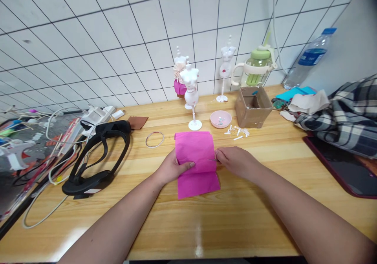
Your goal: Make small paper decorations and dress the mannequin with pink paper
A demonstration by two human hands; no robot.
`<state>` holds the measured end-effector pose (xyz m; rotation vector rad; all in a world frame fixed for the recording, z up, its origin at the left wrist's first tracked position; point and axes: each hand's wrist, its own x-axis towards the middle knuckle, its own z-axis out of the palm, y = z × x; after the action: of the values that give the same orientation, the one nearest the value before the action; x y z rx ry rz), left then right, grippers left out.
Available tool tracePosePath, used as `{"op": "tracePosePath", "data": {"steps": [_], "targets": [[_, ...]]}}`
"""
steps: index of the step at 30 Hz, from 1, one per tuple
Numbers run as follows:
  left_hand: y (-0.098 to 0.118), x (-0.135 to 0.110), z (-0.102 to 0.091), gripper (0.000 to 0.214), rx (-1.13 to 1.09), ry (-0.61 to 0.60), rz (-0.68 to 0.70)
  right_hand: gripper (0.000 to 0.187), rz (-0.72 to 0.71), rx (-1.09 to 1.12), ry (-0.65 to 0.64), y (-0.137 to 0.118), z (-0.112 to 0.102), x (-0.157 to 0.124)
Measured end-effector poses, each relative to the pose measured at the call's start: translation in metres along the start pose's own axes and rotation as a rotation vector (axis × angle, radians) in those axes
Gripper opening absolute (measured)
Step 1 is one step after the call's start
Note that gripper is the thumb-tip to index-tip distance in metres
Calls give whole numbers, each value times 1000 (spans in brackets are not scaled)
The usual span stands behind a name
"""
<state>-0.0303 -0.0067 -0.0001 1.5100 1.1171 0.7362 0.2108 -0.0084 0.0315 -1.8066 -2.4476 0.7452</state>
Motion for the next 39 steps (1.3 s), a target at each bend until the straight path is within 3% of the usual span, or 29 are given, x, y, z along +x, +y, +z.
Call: {"op": "tracePosePath", "data": {"steps": [20, 30, 39], "targets": [[2, 0, 1, 50, -9, -16, -2, 45, -18, -55, 46, -4, 4, 1], [1, 1, 1, 55, -33, -1, -15, 26, 35, 41, 78, -7, 3, -2], [3, 0, 3, 51, -43, -16, -3, 27, 19, 27, 105, -7, 8, -1]]}}
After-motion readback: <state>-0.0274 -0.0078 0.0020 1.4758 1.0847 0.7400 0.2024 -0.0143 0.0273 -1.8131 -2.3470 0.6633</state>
